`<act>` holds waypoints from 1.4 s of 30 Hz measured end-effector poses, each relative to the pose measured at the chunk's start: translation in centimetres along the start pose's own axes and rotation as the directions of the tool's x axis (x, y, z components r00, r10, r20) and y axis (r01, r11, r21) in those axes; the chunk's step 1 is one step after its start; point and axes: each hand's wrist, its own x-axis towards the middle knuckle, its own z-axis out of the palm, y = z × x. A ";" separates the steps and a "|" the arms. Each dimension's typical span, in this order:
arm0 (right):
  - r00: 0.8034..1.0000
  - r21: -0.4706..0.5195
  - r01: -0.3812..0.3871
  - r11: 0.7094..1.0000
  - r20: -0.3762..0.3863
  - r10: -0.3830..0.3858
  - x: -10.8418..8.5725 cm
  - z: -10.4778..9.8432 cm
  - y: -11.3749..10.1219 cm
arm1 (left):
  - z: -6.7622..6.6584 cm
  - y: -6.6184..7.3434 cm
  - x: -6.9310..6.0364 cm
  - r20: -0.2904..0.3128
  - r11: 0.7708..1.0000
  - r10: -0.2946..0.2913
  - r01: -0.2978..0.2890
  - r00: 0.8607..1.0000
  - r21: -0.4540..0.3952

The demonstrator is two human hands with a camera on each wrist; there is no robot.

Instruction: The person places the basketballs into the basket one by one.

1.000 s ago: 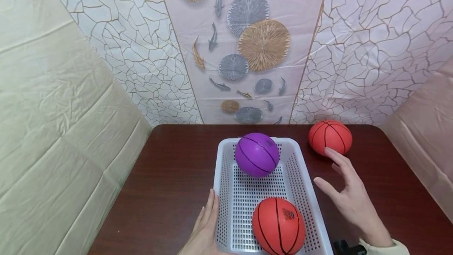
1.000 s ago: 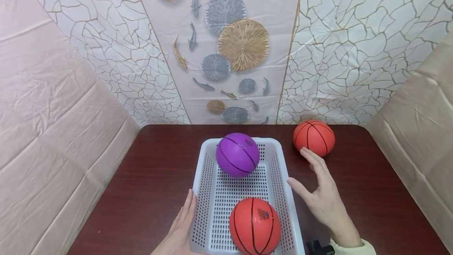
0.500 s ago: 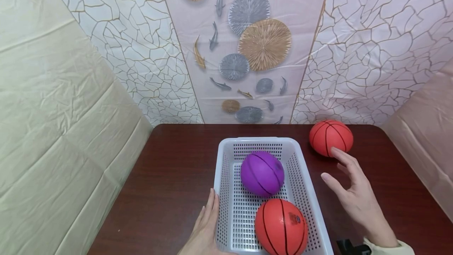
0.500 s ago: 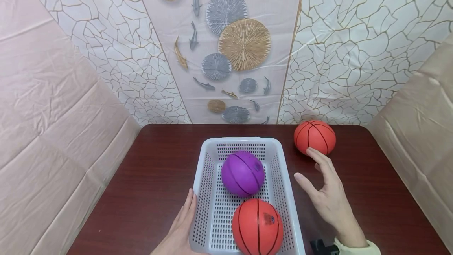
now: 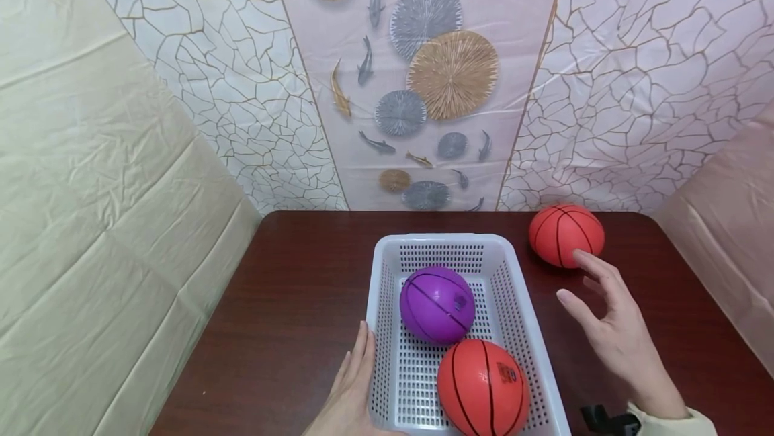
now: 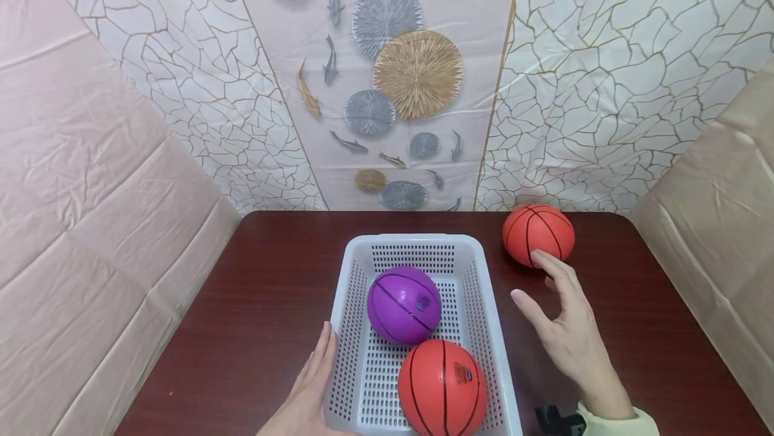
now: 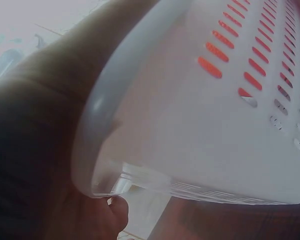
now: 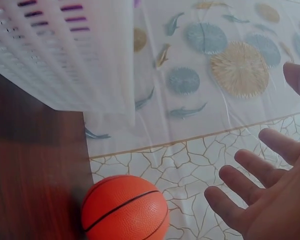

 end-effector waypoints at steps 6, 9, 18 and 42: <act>0.999 -0.052 -0.016 0.999 -0.030 0.014 0.7 -0.6 0.4 | 0.1 0.0 0.0 0.012 1.000 -0.018 0.018 1.000 -0.011; 0.999 -0.083 -0.044 0.996 -0.030 0.041 1.2 -0.7 0.9 | 0.1 -0.1 0.0 0.012 1.000 -0.026 0.026 1.000 -0.004; 0.989 -0.190 -0.141 0.972 -0.059 0.133 3.0 -2.9 1.6 | 0.0 0.1 0.1 0.047 0.997 -0.067 0.068 0.997 -0.035; 0.960 -0.276 -0.276 0.921 -0.042 0.276 6.6 -3.4 4.4 | -0.1 -0.1 0.2 0.044 0.998 -0.056 0.058 0.997 -0.032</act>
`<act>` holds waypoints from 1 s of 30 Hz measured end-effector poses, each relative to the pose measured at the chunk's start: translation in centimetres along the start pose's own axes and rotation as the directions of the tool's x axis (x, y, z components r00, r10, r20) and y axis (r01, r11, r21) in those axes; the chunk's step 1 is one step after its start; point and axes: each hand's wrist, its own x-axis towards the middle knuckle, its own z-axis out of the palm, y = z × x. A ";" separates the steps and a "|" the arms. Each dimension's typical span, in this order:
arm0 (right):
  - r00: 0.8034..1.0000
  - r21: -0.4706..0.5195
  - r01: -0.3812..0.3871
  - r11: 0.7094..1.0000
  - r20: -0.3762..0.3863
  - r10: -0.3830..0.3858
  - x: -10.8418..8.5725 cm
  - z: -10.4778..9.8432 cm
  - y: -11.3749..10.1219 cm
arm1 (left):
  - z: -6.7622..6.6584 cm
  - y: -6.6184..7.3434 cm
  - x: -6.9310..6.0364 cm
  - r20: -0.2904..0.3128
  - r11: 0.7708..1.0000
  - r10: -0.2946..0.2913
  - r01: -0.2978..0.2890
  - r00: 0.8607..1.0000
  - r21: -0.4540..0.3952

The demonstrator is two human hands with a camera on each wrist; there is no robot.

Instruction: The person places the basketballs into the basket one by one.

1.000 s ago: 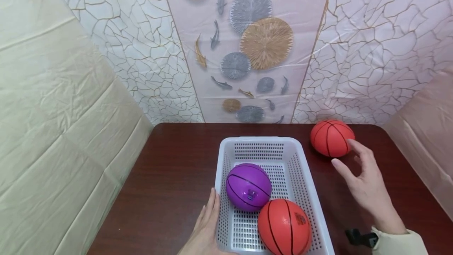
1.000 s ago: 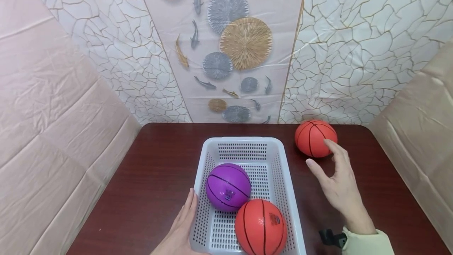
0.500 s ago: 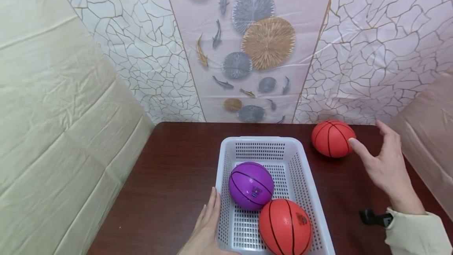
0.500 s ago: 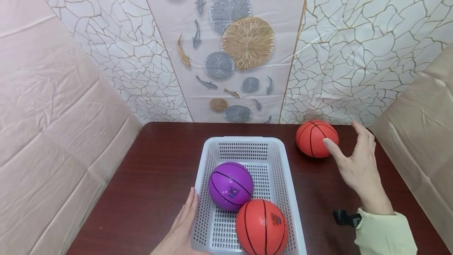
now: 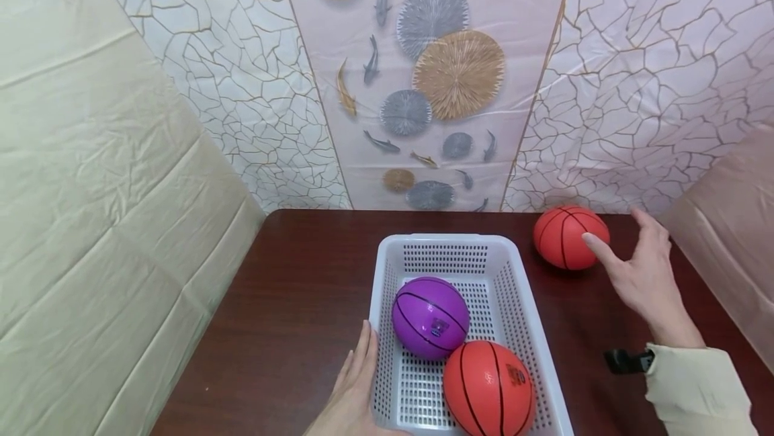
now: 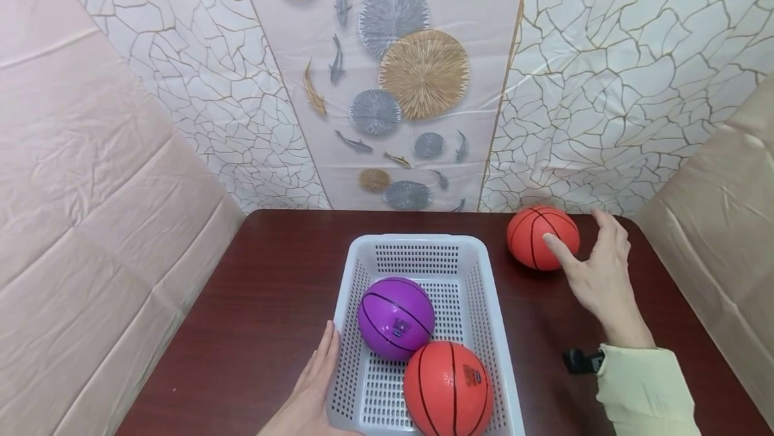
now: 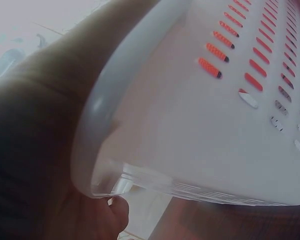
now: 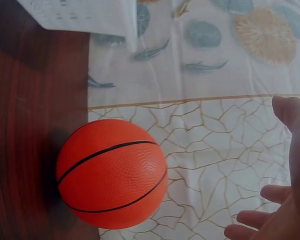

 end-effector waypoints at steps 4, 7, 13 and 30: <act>1.000 -0.020 -0.012 1.000 0.013 0.013 0.9 0.6 0.7 | 0.1 0.0 0.0 -0.018 1.000 0.025 -0.024 1.000 0.018; 0.999 -0.035 -0.025 0.999 0.031 0.026 1.7 1.3 1.1 | 0.2 0.0 0.0 -0.020 0.999 0.030 -0.029 0.999 0.020; 0.996 -0.034 -0.063 0.997 0.060 0.065 2.7 2.5 1.9 | 0.3 0.3 0.1 -0.003 1.000 0.018 -0.018 1.000 0.000; 0.989 -0.063 -0.097 0.993 0.104 0.103 4.1 5.6 4.1 | 0.0 0.0 -0.1 -0.006 1.000 0.003 -0.003 1.000 0.004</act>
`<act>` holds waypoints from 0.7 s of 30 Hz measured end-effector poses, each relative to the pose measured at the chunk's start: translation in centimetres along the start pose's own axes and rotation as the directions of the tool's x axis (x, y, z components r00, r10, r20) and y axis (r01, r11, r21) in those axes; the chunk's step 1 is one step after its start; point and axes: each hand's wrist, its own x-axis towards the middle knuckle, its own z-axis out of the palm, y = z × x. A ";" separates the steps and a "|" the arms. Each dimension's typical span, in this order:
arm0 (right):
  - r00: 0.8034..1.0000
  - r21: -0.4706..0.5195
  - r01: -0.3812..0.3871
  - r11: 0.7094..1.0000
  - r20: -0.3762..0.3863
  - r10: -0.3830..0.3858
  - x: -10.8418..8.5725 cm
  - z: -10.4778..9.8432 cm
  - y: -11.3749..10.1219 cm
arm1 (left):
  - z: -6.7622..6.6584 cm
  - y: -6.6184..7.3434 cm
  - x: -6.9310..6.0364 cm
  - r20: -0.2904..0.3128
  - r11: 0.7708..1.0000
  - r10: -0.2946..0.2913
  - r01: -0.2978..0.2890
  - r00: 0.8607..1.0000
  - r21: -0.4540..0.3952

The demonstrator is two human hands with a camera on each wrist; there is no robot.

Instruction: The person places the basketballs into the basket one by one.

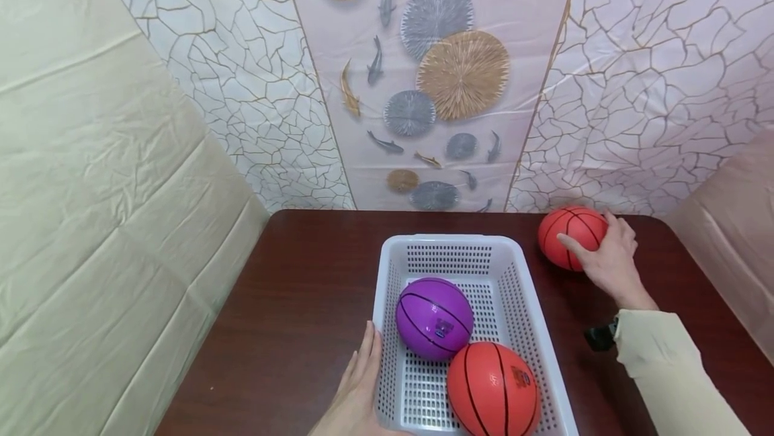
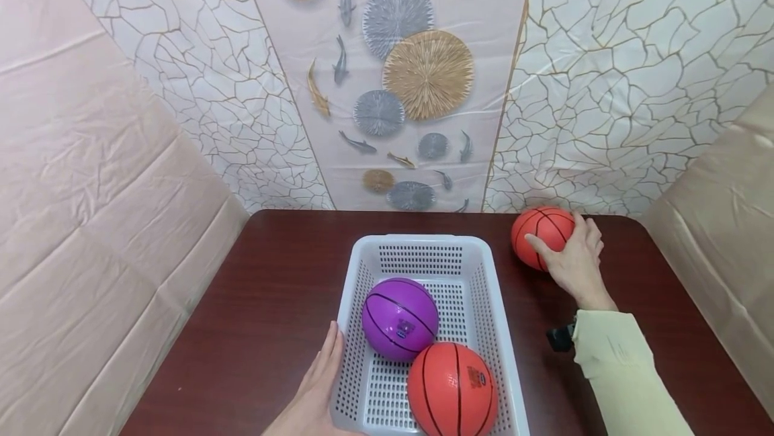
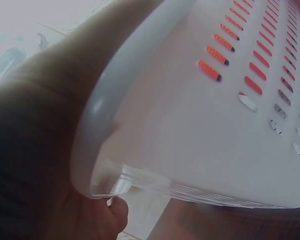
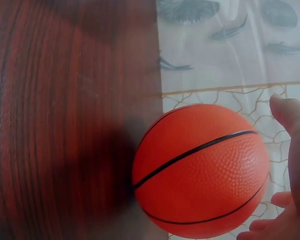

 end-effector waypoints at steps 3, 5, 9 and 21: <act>1.000 -0.014 -0.003 1.000 0.013 0.003 0.3 0.2 0.4 | -0.1 0.0 0.0 0.000 1.000 -0.001 0.001 1.000 -0.004; 1.000 -0.023 -0.007 1.000 0.021 0.008 0.4 0.3 0.5 | -0.1 0.0 0.0 0.004 1.000 -0.005 0.005 1.000 -0.009; 0.999 -0.036 -0.023 0.999 0.037 0.024 0.5 0.5 0.9 | -0.1 0.0 0.1 0.006 1.000 -0.002 0.002 1.000 -0.012; 0.999 -0.053 -0.045 0.998 0.026 0.046 0.8 0.8 1.5 | 0.0 -0.2 0.2 0.008 1.000 0.006 -0.006 1.000 -0.016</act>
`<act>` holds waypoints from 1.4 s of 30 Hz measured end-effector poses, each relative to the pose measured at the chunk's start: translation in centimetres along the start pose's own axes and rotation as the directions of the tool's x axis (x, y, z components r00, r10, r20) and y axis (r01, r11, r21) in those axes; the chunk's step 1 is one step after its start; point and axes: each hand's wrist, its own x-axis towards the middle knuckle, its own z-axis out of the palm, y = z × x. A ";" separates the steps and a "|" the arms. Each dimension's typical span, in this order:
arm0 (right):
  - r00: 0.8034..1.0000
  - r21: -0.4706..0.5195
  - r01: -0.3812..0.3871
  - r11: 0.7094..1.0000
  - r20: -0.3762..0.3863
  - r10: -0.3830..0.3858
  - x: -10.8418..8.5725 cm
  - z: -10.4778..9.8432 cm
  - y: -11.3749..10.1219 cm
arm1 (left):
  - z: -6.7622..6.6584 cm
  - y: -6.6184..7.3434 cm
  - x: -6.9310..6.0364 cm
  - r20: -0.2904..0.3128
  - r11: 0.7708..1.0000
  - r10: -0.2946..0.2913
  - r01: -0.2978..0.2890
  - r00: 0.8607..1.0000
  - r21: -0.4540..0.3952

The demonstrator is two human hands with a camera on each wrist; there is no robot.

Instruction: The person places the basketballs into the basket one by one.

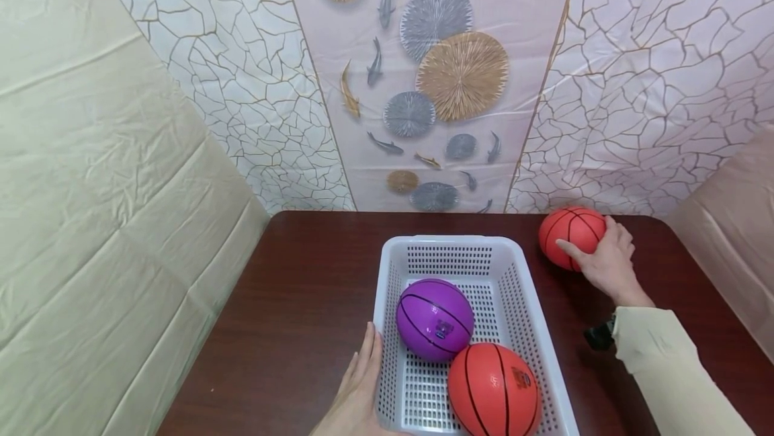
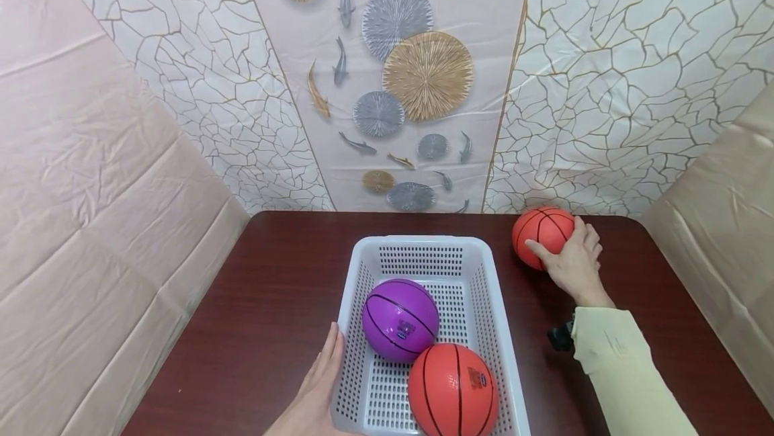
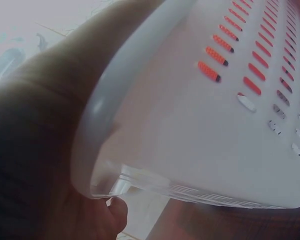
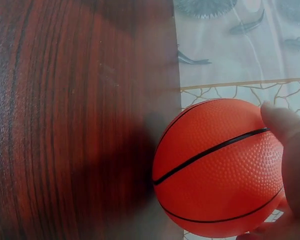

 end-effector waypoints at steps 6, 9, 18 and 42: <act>1.000 -0.009 0.004 1.000 -0.018 -0.004 0.1 0.1 0.2 | 0.0 0.1 -0.1 -0.003 1.000 0.001 -0.001 1.000 0.014; 1.000 -0.003 0.005 1.000 -0.007 -0.005 0.1 0.1 0.1 | 0.0 0.0 0.0 0.002 1.000 -0.006 0.006 1.000 -0.004; 0.999 0.013 0.020 1.000 0.030 -0.020 -0.1 0.2 0.1 | 0.1 -0.1 -0.1 -0.008 1.000 0.001 -0.002 1.000 -0.010; 0.998 0.117 -0.058 0.991 -0.027 0.061 -0.7 1.0 0.9 | 0.1 -0.1 0.1 0.011 0.999 -0.024 0.024 1.000 -0.036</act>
